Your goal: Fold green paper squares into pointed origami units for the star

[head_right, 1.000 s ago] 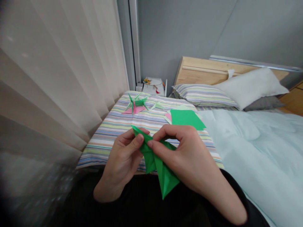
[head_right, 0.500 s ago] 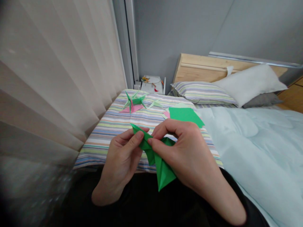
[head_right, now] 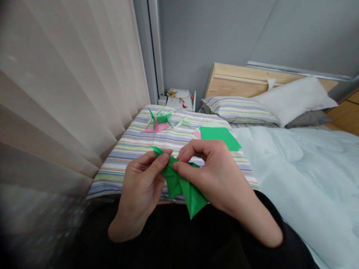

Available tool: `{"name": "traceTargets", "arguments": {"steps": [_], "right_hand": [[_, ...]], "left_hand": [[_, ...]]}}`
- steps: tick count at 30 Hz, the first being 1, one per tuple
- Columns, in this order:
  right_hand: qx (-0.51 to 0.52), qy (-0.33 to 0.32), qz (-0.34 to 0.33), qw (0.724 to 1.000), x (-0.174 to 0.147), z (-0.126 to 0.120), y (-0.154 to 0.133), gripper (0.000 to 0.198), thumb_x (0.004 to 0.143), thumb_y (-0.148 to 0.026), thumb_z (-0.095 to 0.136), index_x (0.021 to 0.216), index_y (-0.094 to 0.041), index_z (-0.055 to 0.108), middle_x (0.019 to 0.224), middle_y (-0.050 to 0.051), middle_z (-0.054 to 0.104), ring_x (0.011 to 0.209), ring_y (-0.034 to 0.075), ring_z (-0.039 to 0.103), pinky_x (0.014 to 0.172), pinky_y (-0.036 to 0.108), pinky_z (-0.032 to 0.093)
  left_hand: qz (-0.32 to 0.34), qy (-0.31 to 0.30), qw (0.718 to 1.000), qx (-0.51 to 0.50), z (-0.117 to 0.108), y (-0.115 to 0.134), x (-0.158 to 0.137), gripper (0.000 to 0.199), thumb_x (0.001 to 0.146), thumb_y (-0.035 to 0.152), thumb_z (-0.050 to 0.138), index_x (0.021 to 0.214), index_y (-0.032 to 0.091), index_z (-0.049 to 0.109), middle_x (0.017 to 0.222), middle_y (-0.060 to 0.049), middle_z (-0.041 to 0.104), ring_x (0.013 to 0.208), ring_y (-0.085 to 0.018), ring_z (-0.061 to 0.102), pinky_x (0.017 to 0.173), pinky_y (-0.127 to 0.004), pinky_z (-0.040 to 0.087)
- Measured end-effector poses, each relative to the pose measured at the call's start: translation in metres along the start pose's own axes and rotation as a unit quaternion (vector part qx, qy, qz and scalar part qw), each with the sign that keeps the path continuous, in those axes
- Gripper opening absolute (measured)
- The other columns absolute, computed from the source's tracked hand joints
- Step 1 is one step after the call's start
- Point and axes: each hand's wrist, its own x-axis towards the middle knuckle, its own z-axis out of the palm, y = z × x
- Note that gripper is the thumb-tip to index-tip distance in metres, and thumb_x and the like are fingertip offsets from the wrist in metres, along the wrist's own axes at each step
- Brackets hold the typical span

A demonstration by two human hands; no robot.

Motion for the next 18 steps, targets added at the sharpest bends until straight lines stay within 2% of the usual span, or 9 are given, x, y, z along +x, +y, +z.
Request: {"name": "traceTargets", "arguments": {"steps": [5,10,13,15,18], "right_hand": [[0.033,-0.022,0.019,0.999,0.0040,0.0002,0.0011,0.030,0.077,-0.040,0.086,0.065,-0.020,0.066,0.082,0.002,0.073,0.080,0.020,0.069,0.078,0.033,0.055],[0.027,-0.024,0.011,0.999,0.0044,0.0028,0.0013,0.030,0.077,-0.035,0.086,0.065,-0.020,0.062,0.084,0.002,0.073,0.081,0.019,0.069,0.079,0.033,0.055],[0.032,-0.004,0.003,0.999,0.0042,0.0048,0.0007,0.026,0.076,-0.034,0.087,0.077,-0.021,0.064,0.087,0.002,0.073,0.084,0.020,0.070,0.080,0.033,0.057],[0.020,-0.010,0.003,1.000,0.0041,0.0051,-0.0010,0.024,0.079,-0.037,0.085,0.085,-0.021,0.068,0.088,0.003,0.075,0.085,0.021,0.071,0.080,0.034,0.057],[-0.030,-0.039,0.000,0.999,0.0030,0.0037,-0.0056,0.023,0.087,-0.041,0.078,0.081,-0.020,0.072,0.081,0.003,0.075,0.081,0.021,0.070,0.077,0.033,0.056]], "left_hand": [[0.012,0.009,1.000,-0.003,0.0017,0.0031,-0.0006,0.014,0.069,0.029,0.095,0.071,0.021,0.084,0.073,-0.001,0.079,0.068,-0.011,0.069,0.068,-0.021,0.055],[0.025,0.012,1.000,0.005,0.0011,0.0052,-0.0005,0.018,0.068,0.030,0.095,0.065,0.020,0.081,0.066,0.001,0.073,0.064,-0.011,0.065,0.066,-0.023,0.053],[0.022,0.000,1.000,-0.007,0.0006,0.0054,-0.0006,0.017,0.068,0.031,0.095,0.067,0.021,0.082,0.068,0.000,0.075,0.067,-0.012,0.066,0.068,-0.023,0.054],[0.014,-0.009,1.000,-0.017,0.0007,0.0055,-0.0009,0.018,0.067,0.032,0.096,0.068,0.021,0.082,0.072,-0.001,0.077,0.070,-0.013,0.069,0.070,-0.024,0.055],[0.010,-0.014,0.999,-0.032,0.0009,0.0060,-0.0010,0.020,0.065,0.033,0.098,0.068,0.021,0.082,0.075,-0.002,0.079,0.071,-0.013,0.070,0.071,-0.023,0.056]]}}
